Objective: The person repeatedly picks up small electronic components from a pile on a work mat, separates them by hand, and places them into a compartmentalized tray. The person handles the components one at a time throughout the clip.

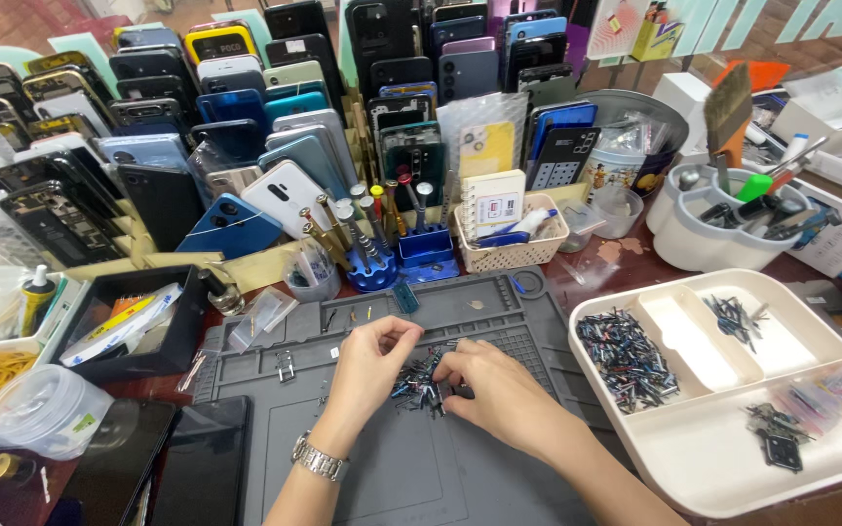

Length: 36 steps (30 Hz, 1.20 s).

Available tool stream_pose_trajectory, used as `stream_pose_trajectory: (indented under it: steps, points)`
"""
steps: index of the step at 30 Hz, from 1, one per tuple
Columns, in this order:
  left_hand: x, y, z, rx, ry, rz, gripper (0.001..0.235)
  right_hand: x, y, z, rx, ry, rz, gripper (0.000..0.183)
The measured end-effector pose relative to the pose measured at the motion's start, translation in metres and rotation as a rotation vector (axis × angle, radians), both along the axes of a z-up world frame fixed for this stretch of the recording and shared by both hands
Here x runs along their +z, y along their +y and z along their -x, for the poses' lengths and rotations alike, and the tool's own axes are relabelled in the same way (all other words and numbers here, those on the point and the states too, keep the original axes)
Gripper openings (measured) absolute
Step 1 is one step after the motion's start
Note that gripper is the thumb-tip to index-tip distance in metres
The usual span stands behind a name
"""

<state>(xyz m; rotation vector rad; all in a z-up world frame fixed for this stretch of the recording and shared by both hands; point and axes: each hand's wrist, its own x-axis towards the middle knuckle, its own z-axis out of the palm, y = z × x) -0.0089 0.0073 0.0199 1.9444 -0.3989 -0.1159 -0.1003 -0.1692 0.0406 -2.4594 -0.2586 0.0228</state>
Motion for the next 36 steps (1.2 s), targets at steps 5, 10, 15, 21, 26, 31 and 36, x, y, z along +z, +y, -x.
stream_pose_trajectory:
  steps: [5,10,15,21,26,31,36]
  points:
    - [-0.003,0.0,0.0,0.011,0.041,-0.004,0.023,0.006,0.008,0.002,-0.049,0.048,0.042,0.024]
    - [0.0,0.003,0.001,0.016,0.021,0.018,0.023,0.019,0.016,0.004,-0.103,0.096,0.024,0.028]
    - [0.001,0.003,0.001,0.019,0.006,-0.001,0.024,0.015,0.014,0.001,-0.057,0.098,0.024,0.024]
    - [0.005,0.008,0.001,0.001,-0.01,-0.056,0.023,0.002,0.012,-0.008,0.023,0.019,0.016,0.011]
    - [0.018,0.025,-0.003,-0.161,0.043,-0.148,0.02,0.004,0.015,-0.009,-0.057,-0.017,-0.006,0.012]
    - [0.027,0.035,-0.003,-0.293,0.068,-0.285,0.021,0.014,0.015,-0.007,-0.081,0.068,-0.093,0.016]
    - [0.023,0.031,0.001,-0.287,-0.024,-0.304,0.025,0.011,0.02,-0.012,-0.032,-0.026,0.005,0.026]
